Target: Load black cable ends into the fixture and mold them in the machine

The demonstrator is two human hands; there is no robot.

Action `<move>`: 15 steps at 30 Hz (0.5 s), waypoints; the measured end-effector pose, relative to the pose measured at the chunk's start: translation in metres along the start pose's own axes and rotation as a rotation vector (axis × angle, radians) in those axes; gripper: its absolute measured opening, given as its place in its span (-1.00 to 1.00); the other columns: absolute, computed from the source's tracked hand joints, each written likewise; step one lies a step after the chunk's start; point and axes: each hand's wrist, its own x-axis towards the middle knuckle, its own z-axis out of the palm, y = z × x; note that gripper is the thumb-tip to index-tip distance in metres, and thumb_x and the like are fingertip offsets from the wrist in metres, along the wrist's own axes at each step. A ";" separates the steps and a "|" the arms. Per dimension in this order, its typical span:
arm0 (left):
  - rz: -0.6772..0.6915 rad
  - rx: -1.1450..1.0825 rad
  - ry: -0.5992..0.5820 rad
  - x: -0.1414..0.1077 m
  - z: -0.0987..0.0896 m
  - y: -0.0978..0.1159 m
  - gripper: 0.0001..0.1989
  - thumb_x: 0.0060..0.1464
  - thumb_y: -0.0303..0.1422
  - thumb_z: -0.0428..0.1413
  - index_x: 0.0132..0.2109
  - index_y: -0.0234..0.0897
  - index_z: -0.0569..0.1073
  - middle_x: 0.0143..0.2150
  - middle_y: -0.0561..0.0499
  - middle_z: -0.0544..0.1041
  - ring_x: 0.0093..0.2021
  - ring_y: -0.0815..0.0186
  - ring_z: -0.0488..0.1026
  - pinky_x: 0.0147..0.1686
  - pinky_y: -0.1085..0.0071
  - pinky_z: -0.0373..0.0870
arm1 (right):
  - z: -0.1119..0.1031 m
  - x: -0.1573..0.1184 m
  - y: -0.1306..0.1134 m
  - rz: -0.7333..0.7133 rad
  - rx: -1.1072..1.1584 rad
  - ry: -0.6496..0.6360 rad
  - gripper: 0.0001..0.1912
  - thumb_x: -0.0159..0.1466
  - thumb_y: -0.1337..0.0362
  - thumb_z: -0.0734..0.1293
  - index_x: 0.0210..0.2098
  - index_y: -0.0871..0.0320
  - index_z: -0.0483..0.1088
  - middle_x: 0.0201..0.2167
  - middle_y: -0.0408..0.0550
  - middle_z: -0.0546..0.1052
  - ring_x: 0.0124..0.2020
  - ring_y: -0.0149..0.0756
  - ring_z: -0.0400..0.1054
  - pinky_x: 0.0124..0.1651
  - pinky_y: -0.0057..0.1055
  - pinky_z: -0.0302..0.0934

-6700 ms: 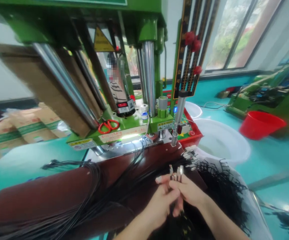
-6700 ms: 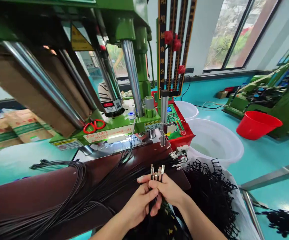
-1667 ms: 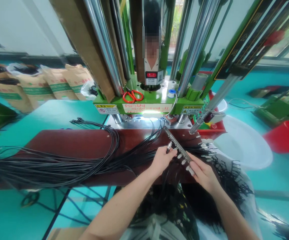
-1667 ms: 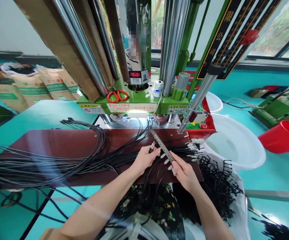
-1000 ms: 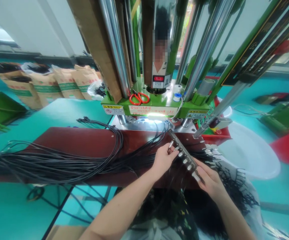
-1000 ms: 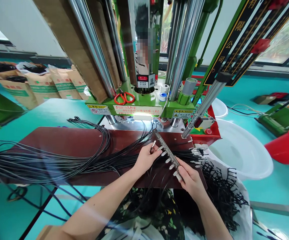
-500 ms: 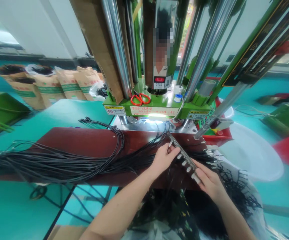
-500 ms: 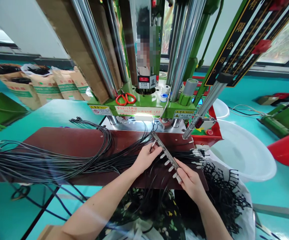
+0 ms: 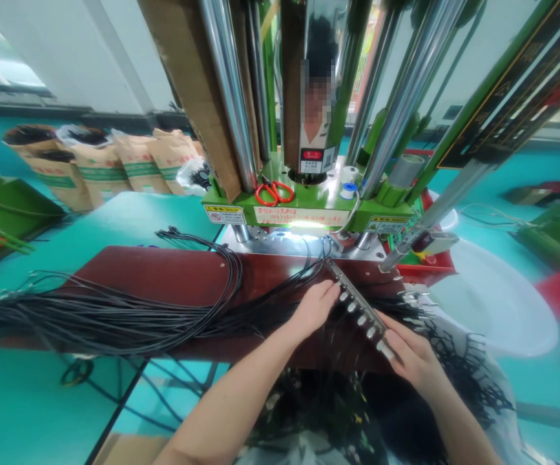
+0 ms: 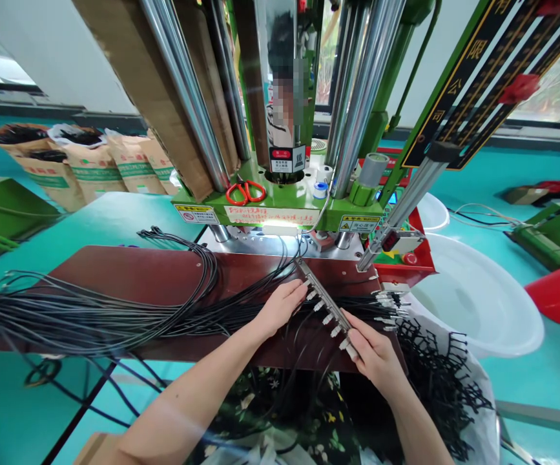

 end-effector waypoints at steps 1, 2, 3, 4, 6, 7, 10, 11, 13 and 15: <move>-0.010 -0.012 -0.010 0.000 -0.001 0.000 -0.67 0.10 -0.19 -0.15 -0.53 -0.28 0.12 -0.61 0.16 0.13 -0.57 0.48 0.08 -0.52 0.50 0.01 | 0.000 0.000 0.001 -0.017 -0.027 -0.008 -0.45 0.06 -0.01 0.32 -0.01 0.10 0.35 -0.29 0.01 0.47 -0.45 -0.34 0.31 -0.63 -0.57 0.11; -0.018 -0.023 -0.019 0.000 -0.002 0.000 -0.67 0.10 -0.18 -0.15 -0.53 -0.28 0.13 -0.62 0.16 0.13 -0.57 0.48 0.08 -0.52 0.50 0.01 | -0.001 0.001 0.002 -0.045 -0.065 -0.023 -0.44 0.07 -0.01 0.30 0.01 0.11 0.34 -0.29 0.02 0.48 -0.44 -0.33 0.32 -0.62 -0.55 0.14; -0.025 -0.030 -0.025 0.000 -0.003 0.000 -0.67 0.10 -0.18 -0.15 -0.54 -0.28 0.14 -0.63 0.16 0.12 -0.58 0.47 0.07 -0.52 0.49 0.01 | -0.003 0.002 0.003 -0.085 -0.111 -0.044 -0.45 0.09 0.00 0.29 0.02 0.12 0.33 -0.30 0.02 0.48 -0.43 -0.31 0.33 -0.59 -0.53 0.18; -0.030 -0.034 -0.029 0.000 -0.004 0.000 -0.66 0.10 -0.18 -0.15 -0.54 -0.28 0.14 -0.64 0.16 0.12 -0.58 0.47 0.07 -0.52 0.49 0.01 | -0.004 0.002 0.005 -0.129 -0.165 -0.065 -0.46 0.11 0.01 0.27 0.03 0.13 0.32 -0.32 0.02 0.49 -0.42 -0.30 0.34 -0.56 -0.50 0.22; -0.032 -0.030 -0.028 -0.001 -0.005 0.000 -0.66 0.09 -0.18 -0.15 -0.56 -0.28 0.14 -0.65 0.16 0.11 -0.59 0.47 0.07 -0.52 0.48 0.00 | -0.007 0.004 0.007 -0.205 -0.268 -0.104 -0.47 0.15 0.04 0.24 0.06 0.14 0.29 -0.35 0.01 0.50 -0.41 -0.28 0.35 -0.50 -0.46 0.27; -0.030 -0.027 -0.024 -0.001 -0.005 0.000 -0.66 0.09 -0.19 -0.15 -0.56 -0.28 0.14 -0.66 0.16 0.10 -0.59 0.46 0.07 -0.52 0.48 0.01 | -0.008 0.004 0.008 -0.228 -0.305 -0.120 -0.48 0.16 0.06 0.23 0.07 0.13 0.28 -0.36 0.00 0.50 -0.40 -0.27 0.36 -0.47 -0.45 0.29; -0.021 -0.006 -0.010 0.002 -0.005 -0.002 -0.66 0.08 -0.19 -0.16 -0.57 -0.28 0.13 -0.65 0.16 0.12 -0.58 0.46 0.09 -0.51 0.49 0.03 | -0.008 0.006 0.009 -0.241 -0.346 -0.135 -0.49 0.18 0.07 0.21 0.09 0.11 0.24 -0.36 -0.02 0.51 -0.37 -0.25 0.38 -0.41 -0.41 0.33; -0.019 0.008 -0.006 0.004 -0.004 -0.003 -0.66 0.09 -0.20 -0.16 -0.57 -0.28 0.14 -0.65 0.16 0.14 -0.58 0.46 0.11 -0.51 0.49 0.04 | -0.007 0.006 0.008 -0.231 -0.344 -0.132 -0.49 0.19 0.07 0.20 0.09 0.11 0.25 -0.34 -0.01 0.51 -0.35 -0.25 0.38 -0.40 -0.40 0.33; -0.022 0.059 0.000 0.008 -0.003 -0.003 -0.66 0.09 -0.21 -0.18 -0.56 -0.28 0.16 -0.62 0.14 0.18 -0.56 0.45 0.15 -0.49 0.49 0.08 | -0.004 0.006 0.005 -0.219 -0.323 -0.110 -0.51 0.18 0.06 0.20 0.06 0.11 0.29 -0.29 0.01 0.51 -0.31 -0.22 0.39 -0.38 -0.38 0.33; -0.040 0.136 0.003 0.009 -0.001 -0.001 -0.66 0.09 -0.19 -0.19 -0.52 -0.29 0.22 -0.58 0.11 0.24 -0.52 0.42 0.21 -0.46 0.48 0.13 | -0.003 0.007 -0.003 -0.239 -0.304 -0.076 -0.54 0.16 0.05 0.21 -0.01 0.12 0.35 -0.22 0.04 0.50 -0.27 -0.19 0.38 -0.33 -0.37 0.33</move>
